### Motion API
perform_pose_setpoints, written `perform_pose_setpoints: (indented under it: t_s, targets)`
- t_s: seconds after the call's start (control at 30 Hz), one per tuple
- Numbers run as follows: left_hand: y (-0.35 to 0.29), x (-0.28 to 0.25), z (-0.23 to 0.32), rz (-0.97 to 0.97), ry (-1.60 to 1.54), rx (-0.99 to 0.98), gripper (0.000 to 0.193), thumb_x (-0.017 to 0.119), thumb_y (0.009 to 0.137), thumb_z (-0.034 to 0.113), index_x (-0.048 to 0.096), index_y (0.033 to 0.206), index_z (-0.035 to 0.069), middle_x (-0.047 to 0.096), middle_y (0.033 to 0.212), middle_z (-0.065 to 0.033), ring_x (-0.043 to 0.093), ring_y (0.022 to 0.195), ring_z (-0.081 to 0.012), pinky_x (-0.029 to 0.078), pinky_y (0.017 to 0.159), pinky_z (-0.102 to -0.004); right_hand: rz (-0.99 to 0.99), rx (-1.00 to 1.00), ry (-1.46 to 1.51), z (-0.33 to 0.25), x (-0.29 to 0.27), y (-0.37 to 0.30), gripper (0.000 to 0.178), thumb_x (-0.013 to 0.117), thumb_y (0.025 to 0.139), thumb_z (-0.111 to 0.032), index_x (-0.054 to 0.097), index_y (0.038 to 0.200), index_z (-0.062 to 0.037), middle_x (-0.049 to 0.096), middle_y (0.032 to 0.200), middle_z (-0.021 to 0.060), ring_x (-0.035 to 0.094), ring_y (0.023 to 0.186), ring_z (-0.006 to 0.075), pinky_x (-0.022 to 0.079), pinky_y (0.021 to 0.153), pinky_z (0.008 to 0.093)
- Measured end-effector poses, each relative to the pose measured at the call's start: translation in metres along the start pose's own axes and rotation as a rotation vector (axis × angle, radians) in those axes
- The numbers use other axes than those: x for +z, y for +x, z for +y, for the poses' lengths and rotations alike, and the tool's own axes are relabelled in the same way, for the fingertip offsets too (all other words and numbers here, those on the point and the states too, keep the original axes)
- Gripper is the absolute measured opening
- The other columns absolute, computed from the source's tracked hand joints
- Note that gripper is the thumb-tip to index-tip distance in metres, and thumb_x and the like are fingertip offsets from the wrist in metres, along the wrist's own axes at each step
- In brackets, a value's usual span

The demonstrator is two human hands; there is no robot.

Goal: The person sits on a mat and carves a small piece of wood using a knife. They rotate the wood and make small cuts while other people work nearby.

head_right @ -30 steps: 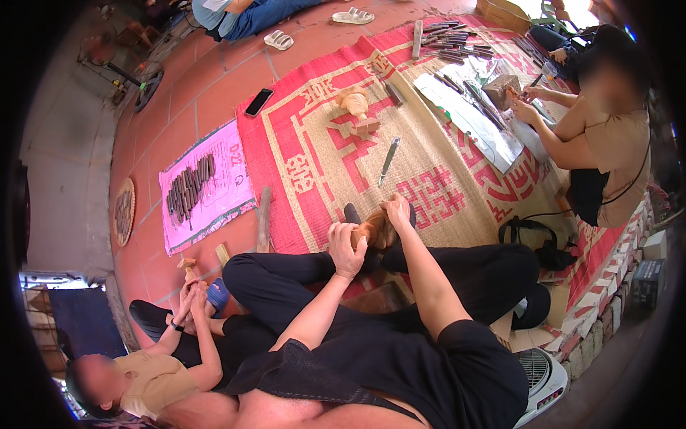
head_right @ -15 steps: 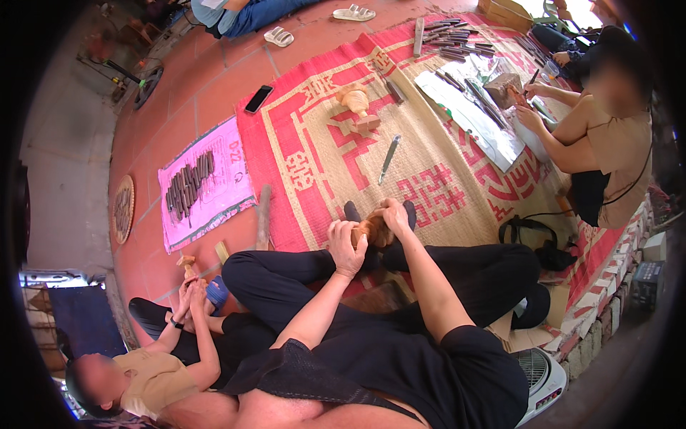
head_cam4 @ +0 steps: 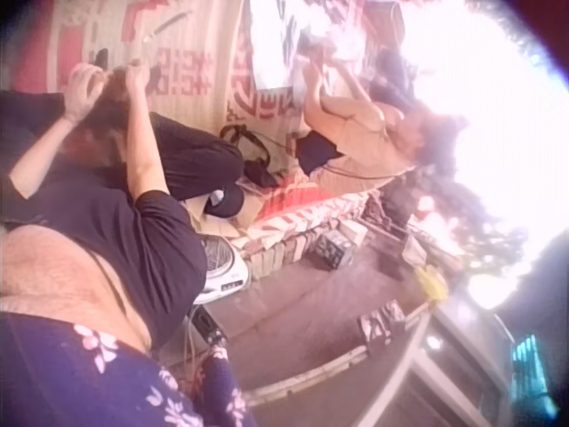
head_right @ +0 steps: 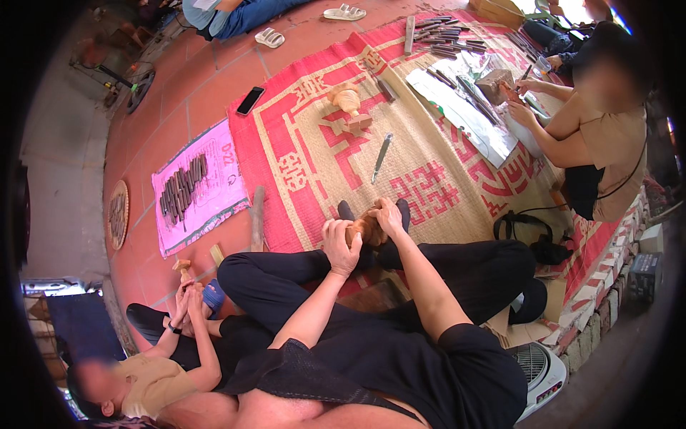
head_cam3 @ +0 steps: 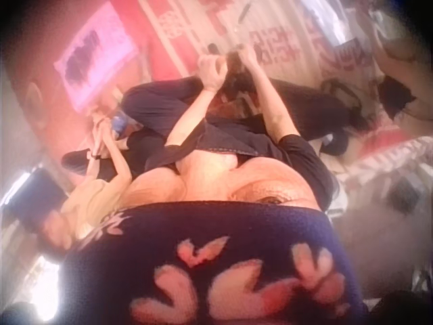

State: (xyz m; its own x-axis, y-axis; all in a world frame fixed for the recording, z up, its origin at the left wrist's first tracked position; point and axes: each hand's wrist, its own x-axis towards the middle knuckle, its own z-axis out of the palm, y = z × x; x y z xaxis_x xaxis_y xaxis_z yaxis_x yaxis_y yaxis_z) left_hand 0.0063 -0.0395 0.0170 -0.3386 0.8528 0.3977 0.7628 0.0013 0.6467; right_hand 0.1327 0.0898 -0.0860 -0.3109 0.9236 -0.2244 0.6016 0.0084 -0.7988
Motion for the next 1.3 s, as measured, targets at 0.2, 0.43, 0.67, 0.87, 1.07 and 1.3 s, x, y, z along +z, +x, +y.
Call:
perform_pose_setpoints:
  t_s: [0.2, 0.43, 0.67, 0.87, 1.07, 1.3]
  targets:
    - [0.002, -0.001, 0.004, -0.015, -0.022, -0.009, 0.030, 0.064, 0.077, 0.022, 0.058, 0.101, 0.005, 0.055, 0.100, -0.0136, 0.048, 0.105, -0.0368, 0.035, 0.101, -0.0469, 0.120, 0.122, -0.231, -0.003, 0.005, 0.021, 0.027, 0.069, 0.074, -0.027, 0.065, 0.085, -0.0028, 0.066, 0.098, 0.0197, 0.061, 0.097, 0.0378, 0.048, 0.082, 0.0452]
    - [0.001, 0.003, 0.002, 0.014, -0.008, 0.003, 0.030, 0.064, 0.076, 0.021, 0.058, 0.101, 0.005, 0.055, 0.101, -0.0135, 0.048, 0.106, -0.0369, 0.035, 0.101, -0.0473, 0.098, -0.084, -0.019, 0.003, 0.005, -0.005, 0.031, 0.073, 0.071, -0.029, 0.065, 0.088, -0.0039, 0.062, 0.095, 0.0181, 0.060, 0.094, 0.0372, 0.047, 0.081, 0.0452]
    - [0.003, -0.001, 0.007, -0.002, -0.017, -0.014, 0.030, 0.064, 0.076, 0.021, 0.058, 0.101, 0.005, 0.055, 0.101, -0.0137, 0.048, 0.107, -0.0370, 0.035, 0.102, -0.0467, 0.105, 0.144, -0.243, -0.011, 0.001, 0.021, 0.025, 0.069, 0.073, -0.025, 0.063, 0.086, -0.0034, 0.065, 0.095, 0.0193, 0.061, 0.095, 0.0374, 0.048, 0.081, 0.0453]
    - [-0.001, -0.001, 0.000, 0.016, 0.002, -0.009, 0.031, 0.063, 0.076, 0.022, 0.058, 0.101, 0.005, 0.055, 0.101, -0.0136, 0.048, 0.107, -0.0370, 0.035, 0.102, -0.0470, 0.062, -0.046, -0.109, -0.012, -0.001, -0.007, 0.018, 0.063, 0.078, -0.018, 0.063, 0.090, -0.0047, 0.064, 0.097, 0.0198, 0.060, 0.095, 0.0392, 0.048, 0.079, 0.0468]
    - [0.004, 0.000, 0.007, -0.009, -0.010, -0.001, 0.030, 0.063, 0.077, 0.022, 0.058, 0.101, 0.004, 0.055, 0.100, -0.0139, 0.048, 0.106, -0.0369, 0.035, 0.101, -0.0470, 0.116, 0.087, -0.260, -0.013, 0.001, 0.014, 0.018, 0.063, 0.078, -0.020, 0.063, 0.088, -0.0047, 0.065, 0.097, 0.0201, 0.062, 0.091, 0.0403, 0.049, 0.078, 0.0489]
    - [-0.001, 0.000, 0.002, 0.018, -0.004, 0.008, 0.030, 0.063, 0.077, 0.022, 0.058, 0.101, 0.004, 0.055, 0.100, -0.0138, 0.048, 0.105, -0.0367, 0.035, 0.101, -0.0469, 0.079, -0.010, -0.082, -0.012, -0.001, -0.001, 0.028, 0.066, 0.076, -0.028, 0.063, 0.088, -0.0026, 0.064, 0.098, 0.0205, 0.060, 0.098, 0.0391, 0.047, 0.084, 0.0467]
